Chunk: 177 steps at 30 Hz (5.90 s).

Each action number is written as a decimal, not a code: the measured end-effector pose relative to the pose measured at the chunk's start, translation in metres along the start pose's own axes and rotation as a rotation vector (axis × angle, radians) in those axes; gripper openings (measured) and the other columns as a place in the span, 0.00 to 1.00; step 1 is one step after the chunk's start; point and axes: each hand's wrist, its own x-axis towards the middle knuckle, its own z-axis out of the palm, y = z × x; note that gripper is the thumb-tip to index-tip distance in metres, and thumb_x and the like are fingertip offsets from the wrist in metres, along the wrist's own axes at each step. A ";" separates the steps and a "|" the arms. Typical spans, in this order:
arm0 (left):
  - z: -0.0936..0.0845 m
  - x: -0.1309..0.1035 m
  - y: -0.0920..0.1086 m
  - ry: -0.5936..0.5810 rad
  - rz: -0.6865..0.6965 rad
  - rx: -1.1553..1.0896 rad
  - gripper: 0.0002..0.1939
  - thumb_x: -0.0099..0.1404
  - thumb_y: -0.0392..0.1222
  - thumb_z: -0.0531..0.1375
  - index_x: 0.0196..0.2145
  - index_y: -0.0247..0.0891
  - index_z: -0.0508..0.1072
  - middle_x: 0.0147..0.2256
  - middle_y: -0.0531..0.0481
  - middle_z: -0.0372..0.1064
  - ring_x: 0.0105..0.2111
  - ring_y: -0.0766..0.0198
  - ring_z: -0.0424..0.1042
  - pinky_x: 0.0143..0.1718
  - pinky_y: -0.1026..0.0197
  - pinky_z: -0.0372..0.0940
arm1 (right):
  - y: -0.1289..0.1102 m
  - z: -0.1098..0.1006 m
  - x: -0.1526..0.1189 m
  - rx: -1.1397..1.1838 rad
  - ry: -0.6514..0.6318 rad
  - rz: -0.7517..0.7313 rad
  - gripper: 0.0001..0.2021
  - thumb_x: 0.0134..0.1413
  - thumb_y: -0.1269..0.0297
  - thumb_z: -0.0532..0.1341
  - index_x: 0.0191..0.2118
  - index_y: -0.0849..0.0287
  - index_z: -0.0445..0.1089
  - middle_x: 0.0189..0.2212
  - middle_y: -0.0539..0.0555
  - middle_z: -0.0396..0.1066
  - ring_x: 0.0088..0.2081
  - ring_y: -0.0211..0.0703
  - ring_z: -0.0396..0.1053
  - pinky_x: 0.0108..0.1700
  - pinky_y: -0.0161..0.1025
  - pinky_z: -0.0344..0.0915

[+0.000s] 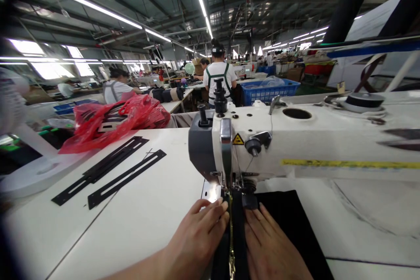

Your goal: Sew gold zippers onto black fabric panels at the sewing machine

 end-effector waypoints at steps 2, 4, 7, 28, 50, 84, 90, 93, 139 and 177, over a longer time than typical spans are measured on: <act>-0.001 0.001 -0.001 0.010 0.001 -0.012 0.15 0.69 0.30 0.45 0.39 0.27 0.71 0.42 0.39 0.70 0.43 0.56 0.70 0.41 0.53 0.66 | 0.000 0.000 0.000 0.014 -0.007 -0.001 0.33 0.51 0.74 0.49 0.64 0.74 0.41 0.53 0.66 0.63 0.52 0.49 0.64 0.48 0.44 0.68; -0.001 0.001 -0.002 0.026 0.002 -0.020 0.15 0.69 0.30 0.45 0.38 0.27 0.71 0.41 0.39 0.70 0.42 0.56 0.70 0.40 0.53 0.67 | 0.001 0.001 -0.001 0.029 -0.012 0.003 0.33 0.51 0.74 0.49 0.64 0.73 0.41 0.53 0.65 0.63 0.52 0.49 0.64 0.48 0.44 0.68; -0.001 0.001 -0.002 0.032 0.010 -0.018 0.16 0.69 0.31 0.44 0.38 0.27 0.71 0.42 0.39 0.70 0.43 0.56 0.70 0.40 0.53 0.67 | 0.002 0.003 -0.001 0.036 -0.045 0.000 0.33 0.52 0.73 0.50 0.64 0.74 0.41 0.53 0.65 0.62 0.53 0.50 0.64 0.49 0.45 0.68; -0.003 0.003 0.000 0.023 0.004 0.003 0.15 0.69 0.30 0.45 0.38 0.26 0.71 0.41 0.38 0.70 0.43 0.55 0.70 0.39 0.53 0.67 | 0.000 -0.002 -0.001 0.025 0.024 0.012 0.32 0.51 0.74 0.49 0.63 0.73 0.44 0.54 0.65 0.62 0.52 0.49 0.64 0.48 0.45 0.68; -0.020 -0.001 0.002 -0.056 0.007 -0.063 0.09 0.66 0.30 0.49 0.39 0.31 0.69 0.37 0.42 0.70 0.39 0.59 0.71 0.38 0.57 0.68 | -0.003 -0.006 -0.014 0.085 -0.004 0.034 0.29 0.54 0.74 0.49 0.63 0.65 0.48 0.57 0.61 0.58 0.57 0.46 0.57 0.52 0.45 0.64; -0.005 0.011 -0.027 -0.207 -0.043 -0.182 0.09 0.60 0.32 0.54 0.39 0.32 0.69 0.35 0.43 0.67 0.36 0.56 0.67 0.40 0.53 0.67 | 0.020 0.002 0.021 0.430 -0.079 0.294 0.17 0.50 0.68 0.57 0.48 0.60 0.67 0.47 0.61 0.67 0.48 0.51 0.66 0.47 0.44 0.66; -0.009 0.009 -0.020 -0.191 -0.171 -0.278 0.13 0.54 0.33 0.56 0.39 0.34 0.69 0.38 0.43 0.66 0.37 0.55 0.66 0.42 0.50 0.63 | 0.019 -0.005 0.041 0.685 -0.230 0.335 0.10 0.47 0.76 0.54 0.36 0.58 0.67 0.36 0.55 0.70 0.37 0.41 0.69 0.39 0.34 0.65; -0.010 0.007 -0.015 -0.188 -0.214 -0.242 0.11 0.56 0.32 0.56 0.38 0.35 0.69 0.37 0.45 0.66 0.36 0.57 0.65 0.40 0.52 0.62 | 0.025 -0.001 0.042 0.720 -0.226 0.355 0.10 0.52 0.74 0.50 0.34 0.58 0.66 0.32 0.54 0.71 0.34 0.41 0.69 0.38 0.35 0.65; -0.016 0.009 -0.012 -0.033 0.065 -0.144 0.13 0.69 0.31 0.46 0.36 0.31 0.70 0.32 0.42 0.71 0.38 0.59 0.72 0.42 0.55 0.71 | 0.008 -0.004 0.001 0.277 0.046 0.093 0.20 0.52 0.78 0.49 0.47 0.62 0.71 0.46 0.61 0.70 0.49 0.45 0.67 0.49 0.40 0.65; 0.009 0.015 -0.034 0.014 0.091 -0.112 0.14 0.70 0.34 0.46 0.33 0.31 0.69 0.27 0.47 0.65 0.29 0.62 0.68 0.36 0.59 0.69 | 0.029 0.017 0.022 0.295 0.035 0.188 0.17 0.55 0.75 0.48 0.43 0.56 0.71 0.37 0.56 0.74 0.39 0.42 0.72 0.41 0.36 0.69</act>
